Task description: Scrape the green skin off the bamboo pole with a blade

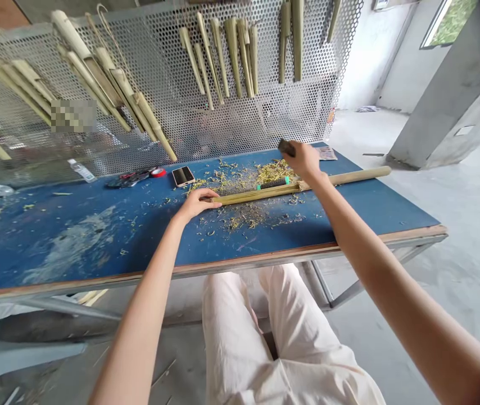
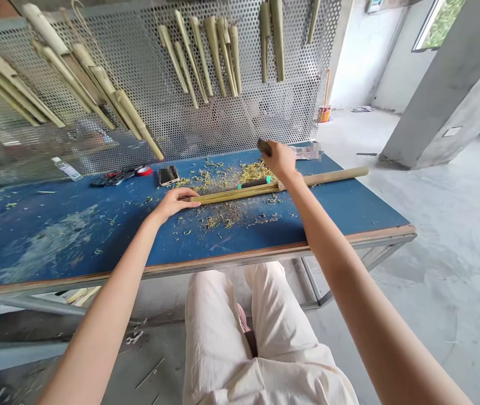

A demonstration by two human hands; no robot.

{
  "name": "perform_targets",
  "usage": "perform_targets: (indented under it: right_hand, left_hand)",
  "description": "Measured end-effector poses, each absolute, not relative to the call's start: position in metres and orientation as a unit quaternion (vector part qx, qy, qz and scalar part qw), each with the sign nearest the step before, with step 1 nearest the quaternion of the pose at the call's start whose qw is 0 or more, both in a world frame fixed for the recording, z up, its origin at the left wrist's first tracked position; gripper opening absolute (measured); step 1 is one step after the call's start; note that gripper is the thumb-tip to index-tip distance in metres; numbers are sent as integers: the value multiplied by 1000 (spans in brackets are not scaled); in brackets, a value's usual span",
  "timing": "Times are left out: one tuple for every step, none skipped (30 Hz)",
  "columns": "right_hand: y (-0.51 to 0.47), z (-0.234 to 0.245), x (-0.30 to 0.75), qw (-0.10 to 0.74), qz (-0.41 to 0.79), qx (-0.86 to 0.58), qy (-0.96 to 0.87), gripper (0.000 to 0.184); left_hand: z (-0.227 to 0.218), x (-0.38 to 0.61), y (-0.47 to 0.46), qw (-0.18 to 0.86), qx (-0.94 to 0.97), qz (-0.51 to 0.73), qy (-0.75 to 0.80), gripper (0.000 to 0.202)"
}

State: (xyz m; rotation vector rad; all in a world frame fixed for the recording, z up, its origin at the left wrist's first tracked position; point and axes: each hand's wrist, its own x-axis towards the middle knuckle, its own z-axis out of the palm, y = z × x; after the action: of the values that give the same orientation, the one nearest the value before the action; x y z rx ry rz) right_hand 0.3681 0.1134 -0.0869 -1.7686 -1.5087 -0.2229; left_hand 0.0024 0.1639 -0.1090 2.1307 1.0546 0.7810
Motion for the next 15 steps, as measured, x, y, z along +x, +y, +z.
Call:
perform_targets:
  right_hand:
    - [116, -89, 380, 405, -40, -713, -570, 30]
    - [118, -91, 388, 412, 25, -716, -563, 28]
    - [120, -93, 394, 418, 96, -705, -564, 26]
    - [121, -94, 398, 414, 162, -690, -571, 25]
    - [121, -95, 399, 406, 214, -673, -580, 24]
    - [121, -94, 399, 392, 247, -661, -590, 24]
    - [120, -94, 398, 374, 258, -655, -604, 25]
    - [120, -92, 396, 352, 252, -654, -620, 27]
    - [120, -91, 395, 326, 233, -656, -640, 30]
    - [120, -89, 394, 297, 210, -657, -660, 34]
    - [122, -88, 393, 265, 188, -656, -681, 39]
    - [124, -88, 392, 234, 172, -653, -699, 43]
    - [126, -88, 391, 205, 158, -651, -713, 47]
    - [129, -89, 391, 181, 146, -649, -725, 50]
    - [132, -90, 390, 171, 124, -641, -738, 54]
  left_hand:
    - [-109, 3, 163, 311, 806, 299, 405, 49]
    - [-108, 3, 162, 310, 804, 301, 409, 49]
    - [-108, 3, 161, 312, 802, 302, 410, 50]
    - [-108, 4, 161, 314, 801, 302, 410, 50]
    - [-108, 4, 161, 317, 801, 302, 409, 50]
    - [-109, 3, 161, 319, 800, 302, 408, 50]
    - [-109, 3, 161, 321, 799, 303, 407, 50]
    - [-110, 3, 161, 326, 798, 303, 406, 51]
    - [-110, 3, 161, 332, 797, 303, 404, 51]
    - [-110, 2, 161, 340, 796, 301, 400, 52]
    - [-111, 2, 161, 349, 797, 297, 394, 52]
    - [-111, 2, 161, 358, 797, 292, 388, 52]
    - [-111, 1, 161, 366, 799, 286, 383, 51]
    - [-111, 1, 162, 371, 800, 281, 379, 51]
    - [-111, 1, 162, 374, 801, 277, 378, 50]
